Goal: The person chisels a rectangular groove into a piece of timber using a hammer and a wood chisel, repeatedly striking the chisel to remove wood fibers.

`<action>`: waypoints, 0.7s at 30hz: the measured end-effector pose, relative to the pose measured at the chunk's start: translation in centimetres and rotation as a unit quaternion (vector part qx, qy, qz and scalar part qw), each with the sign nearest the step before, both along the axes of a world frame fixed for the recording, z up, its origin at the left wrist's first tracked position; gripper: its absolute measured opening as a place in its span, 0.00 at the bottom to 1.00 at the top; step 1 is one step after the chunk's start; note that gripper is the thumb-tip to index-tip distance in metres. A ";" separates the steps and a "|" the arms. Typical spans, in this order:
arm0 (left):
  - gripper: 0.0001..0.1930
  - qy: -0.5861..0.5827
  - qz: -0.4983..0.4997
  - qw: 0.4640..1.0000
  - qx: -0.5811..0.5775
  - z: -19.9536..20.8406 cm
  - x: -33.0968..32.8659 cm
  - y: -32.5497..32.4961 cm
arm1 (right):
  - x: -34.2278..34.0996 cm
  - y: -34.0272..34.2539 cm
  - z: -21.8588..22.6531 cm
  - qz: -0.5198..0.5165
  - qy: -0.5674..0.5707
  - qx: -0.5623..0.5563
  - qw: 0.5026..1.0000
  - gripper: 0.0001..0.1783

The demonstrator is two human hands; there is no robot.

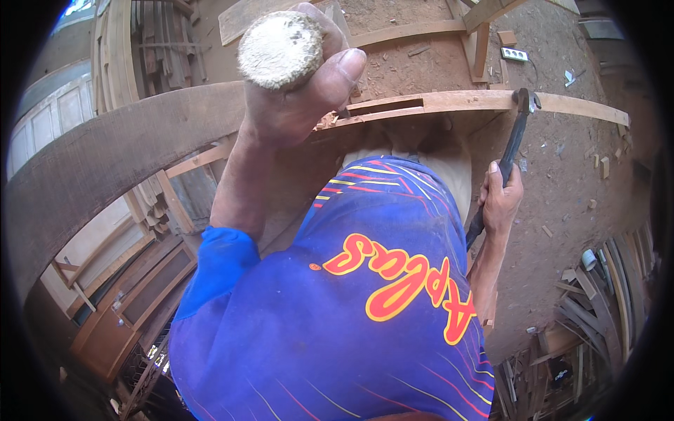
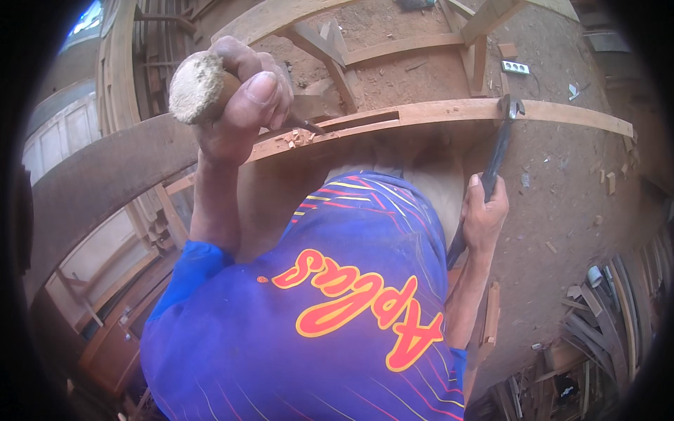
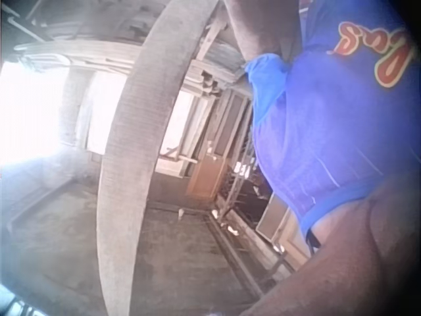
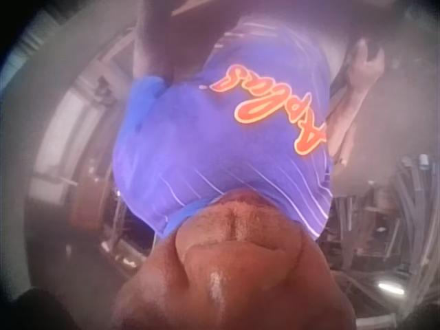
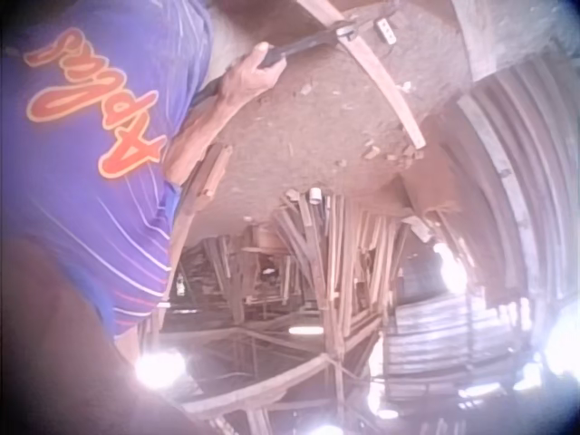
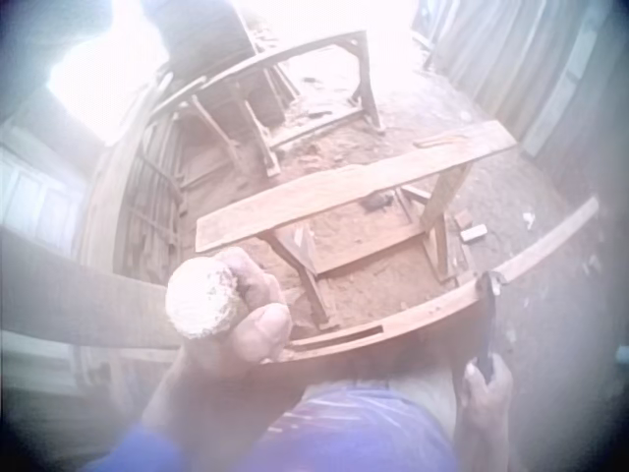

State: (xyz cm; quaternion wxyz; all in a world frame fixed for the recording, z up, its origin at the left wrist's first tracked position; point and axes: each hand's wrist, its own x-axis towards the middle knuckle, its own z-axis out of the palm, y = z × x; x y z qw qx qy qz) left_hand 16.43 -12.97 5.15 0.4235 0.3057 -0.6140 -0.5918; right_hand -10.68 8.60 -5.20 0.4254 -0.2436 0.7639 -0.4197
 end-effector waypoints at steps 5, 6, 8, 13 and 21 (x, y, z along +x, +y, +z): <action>0.07 -0.052 0.014 0.998 0.016 -2.2 0.1 -0.1 | 0.3 0.1 0.1 0.001 0.015 0.018 1.000 0.09; 0.07 -0.080 0.028 0.996 0.002 -2.4 -0.1 0.1 | 0.3 0.2 0.1 0.000 0.015 0.021 1.000 0.09; 0.05 -0.138 0.057 0.988 -0.024 -2.7 -0.6 0.3 | 0.4 0.2 0.2 0.003 0.023 0.023 0.999 0.09; 0.06 -0.136 0.028 0.980 -0.140 -4.9 -3.5 0.6 | 0.1 0.7 0.1 0.011 0.026 0.028 0.999 0.09; 0.12 -0.198 -0.094 0.970 -0.107 -5.9 -11.7 1.2 | 0.0 0.4 -0.1 0.019 0.021 0.025 0.999 0.10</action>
